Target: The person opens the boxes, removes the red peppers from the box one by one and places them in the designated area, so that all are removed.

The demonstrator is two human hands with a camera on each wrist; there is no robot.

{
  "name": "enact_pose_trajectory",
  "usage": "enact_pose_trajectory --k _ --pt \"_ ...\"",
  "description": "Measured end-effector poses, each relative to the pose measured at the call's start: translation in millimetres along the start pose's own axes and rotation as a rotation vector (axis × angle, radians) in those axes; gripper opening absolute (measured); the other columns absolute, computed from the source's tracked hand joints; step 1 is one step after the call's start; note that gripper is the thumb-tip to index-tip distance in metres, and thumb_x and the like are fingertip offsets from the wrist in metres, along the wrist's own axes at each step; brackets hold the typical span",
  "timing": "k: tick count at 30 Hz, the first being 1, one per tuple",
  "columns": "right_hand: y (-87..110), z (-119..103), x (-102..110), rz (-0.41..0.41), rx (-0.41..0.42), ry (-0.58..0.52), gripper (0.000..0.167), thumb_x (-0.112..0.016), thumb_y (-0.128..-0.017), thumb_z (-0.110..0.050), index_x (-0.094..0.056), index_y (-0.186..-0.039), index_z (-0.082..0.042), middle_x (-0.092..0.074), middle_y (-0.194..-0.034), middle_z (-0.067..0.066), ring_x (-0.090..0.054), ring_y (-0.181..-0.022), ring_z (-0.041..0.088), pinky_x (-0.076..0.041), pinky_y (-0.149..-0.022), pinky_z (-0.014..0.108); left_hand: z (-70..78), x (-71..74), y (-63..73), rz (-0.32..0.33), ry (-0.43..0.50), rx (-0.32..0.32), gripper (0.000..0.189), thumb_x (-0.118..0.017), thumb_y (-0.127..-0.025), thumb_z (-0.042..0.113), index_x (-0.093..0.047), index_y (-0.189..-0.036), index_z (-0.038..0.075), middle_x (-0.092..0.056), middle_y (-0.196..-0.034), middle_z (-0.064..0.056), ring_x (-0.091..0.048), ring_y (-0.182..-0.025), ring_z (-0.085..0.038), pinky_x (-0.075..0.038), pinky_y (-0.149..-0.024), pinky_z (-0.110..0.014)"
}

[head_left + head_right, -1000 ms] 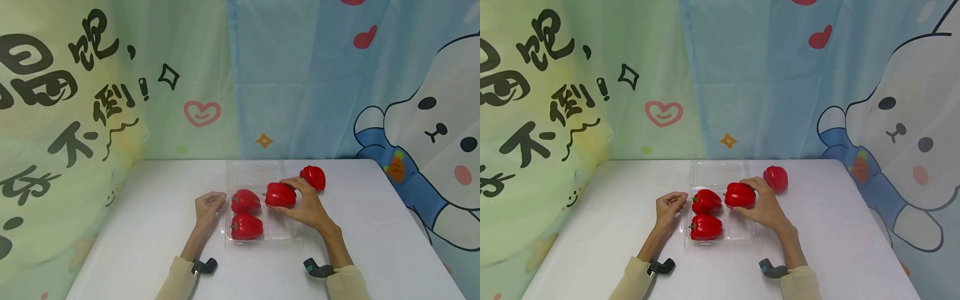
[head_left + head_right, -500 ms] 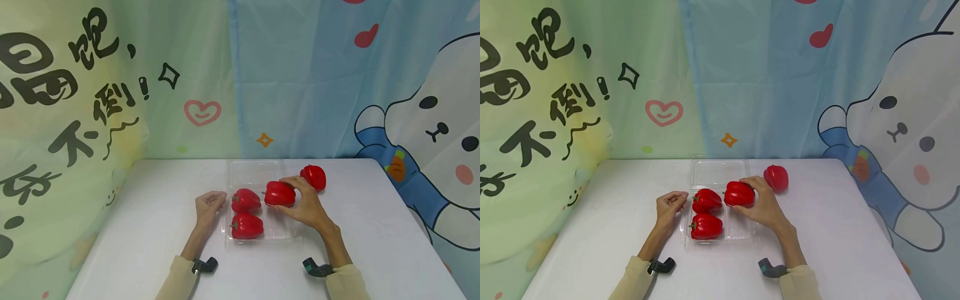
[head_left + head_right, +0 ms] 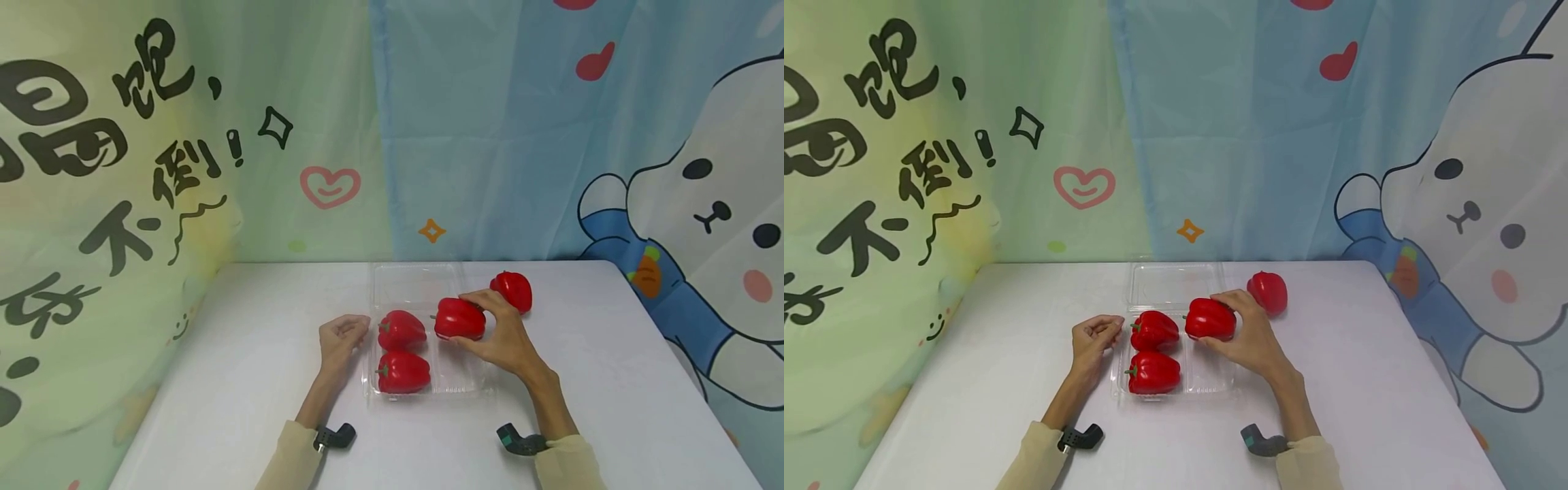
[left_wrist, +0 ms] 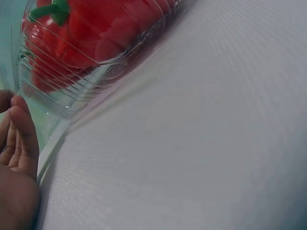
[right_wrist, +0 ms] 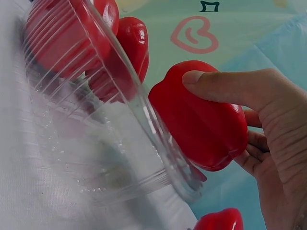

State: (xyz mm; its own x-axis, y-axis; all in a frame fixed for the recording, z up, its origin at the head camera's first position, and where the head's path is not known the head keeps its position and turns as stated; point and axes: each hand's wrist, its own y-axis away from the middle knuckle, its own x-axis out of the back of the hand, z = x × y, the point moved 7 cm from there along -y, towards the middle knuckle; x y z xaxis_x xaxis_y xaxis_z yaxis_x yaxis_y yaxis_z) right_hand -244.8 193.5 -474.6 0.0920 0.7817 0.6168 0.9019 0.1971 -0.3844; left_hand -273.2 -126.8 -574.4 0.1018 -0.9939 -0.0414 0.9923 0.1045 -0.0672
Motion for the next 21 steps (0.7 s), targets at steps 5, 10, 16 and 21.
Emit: enact_pose_trajectory --k 5,10,16,21 --pt "0.8 0.8 1.1 0.005 -0.002 0.004 0.083 -0.103 -0.067 -0.016 -0.068 -0.142 -0.01 -0.071 -0.138 0.013 -0.066 -0.126 0.035 -0.063 -0.096 0.063 -0.5 0.1 -0.3 0.002 -0.006 0.003 0.018 -0.079 -0.1 0.017 -0.081 -0.106 0.0 -0.077 -0.095 -0.028 -0.071 -0.073 -0.01 -0.059 -0.07 -0.02" --pt "2.6 -1.0 2.6 0.011 -0.009 0.004 0.084 -0.103 -0.066 -0.018 -0.068 -0.142 -0.012 -0.071 -0.138 0.011 -0.066 -0.126 0.033 -0.063 -0.097 0.062 3.1 -1.1 1.3 0.001 -0.007 -0.009 0.018 -0.079 -0.1 0.018 -0.081 -0.106 0.0 -0.077 -0.094 -0.028 -0.07 -0.072 -0.01 -0.059 -0.07 -0.02" --pt "2.5 0.1 3.8 0.021 0.001 0.003 0.084 -0.103 -0.066 -0.016 -0.068 -0.141 -0.011 -0.071 -0.138 0.012 -0.066 -0.126 0.034 -0.063 -0.097 0.062 2.5 -0.7 1.6 0.006 0.012 -0.001 0.017 -0.078 -0.1 0.014 -0.081 -0.106 -0.002 -0.077 -0.094 -0.028 -0.07 -0.071 -0.01 -0.058 -0.068 -0.019" --pt "2.8 2.0 7.3 0.037 0.001 0.011 0.082 -0.103 -0.066 -0.014 -0.068 -0.141 -0.011 -0.072 -0.137 0.012 -0.066 -0.126 0.033 -0.063 -0.097 0.063 0.9 -0.8 0.5 0.012 0.01 0.012 0.019 -0.079 -0.099 0.015 -0.08 -0.106 -0.003 -0.077 -0.093 -0.027 -0.07 -0.071 -0.009 -0.058 -0.069 -0.019"
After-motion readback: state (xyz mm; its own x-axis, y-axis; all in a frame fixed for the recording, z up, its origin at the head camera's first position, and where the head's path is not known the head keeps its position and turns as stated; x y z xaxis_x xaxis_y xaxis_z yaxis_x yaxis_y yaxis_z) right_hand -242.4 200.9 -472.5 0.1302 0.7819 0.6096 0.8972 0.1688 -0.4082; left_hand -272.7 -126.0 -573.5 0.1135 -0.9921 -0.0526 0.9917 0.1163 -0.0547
